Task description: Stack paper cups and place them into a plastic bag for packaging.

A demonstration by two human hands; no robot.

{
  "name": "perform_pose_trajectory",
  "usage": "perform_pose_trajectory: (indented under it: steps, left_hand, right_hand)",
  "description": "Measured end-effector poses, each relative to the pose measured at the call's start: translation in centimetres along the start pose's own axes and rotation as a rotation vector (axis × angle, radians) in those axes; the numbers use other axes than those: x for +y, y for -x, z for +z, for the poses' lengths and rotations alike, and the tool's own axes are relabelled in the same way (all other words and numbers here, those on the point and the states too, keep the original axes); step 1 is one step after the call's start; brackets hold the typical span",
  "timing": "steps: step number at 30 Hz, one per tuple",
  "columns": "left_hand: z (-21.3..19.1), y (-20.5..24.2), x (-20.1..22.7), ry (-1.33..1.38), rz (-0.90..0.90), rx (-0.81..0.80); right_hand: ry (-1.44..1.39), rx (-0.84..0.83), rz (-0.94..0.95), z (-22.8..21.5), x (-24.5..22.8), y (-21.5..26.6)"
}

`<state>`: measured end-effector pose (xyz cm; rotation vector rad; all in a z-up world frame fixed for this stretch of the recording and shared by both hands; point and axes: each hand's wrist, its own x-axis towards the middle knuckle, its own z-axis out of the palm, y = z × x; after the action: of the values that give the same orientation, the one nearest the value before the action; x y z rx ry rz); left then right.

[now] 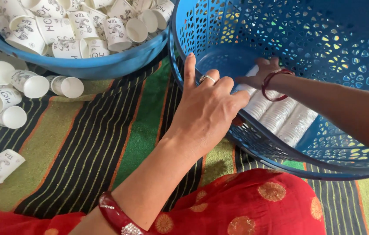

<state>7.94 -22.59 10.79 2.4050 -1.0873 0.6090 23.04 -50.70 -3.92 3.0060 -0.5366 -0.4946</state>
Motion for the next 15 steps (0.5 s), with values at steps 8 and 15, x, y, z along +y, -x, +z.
perform_pose_trajectory:
  steps: [8, 15]
  left_hand:
    - [0.2, -0.6, -0.1, -0.017, 0.002, -0.015]
    - [0.7, -0.8, 0.0, 0.004, -0.014, -0.002]
  right_hand:
    - [-0.085, -0.059, 0.088, -3.9, -3.2, 6.6]
    - [-0.002, -0.215, 0.034, 3.8, 3.3, -4.7]
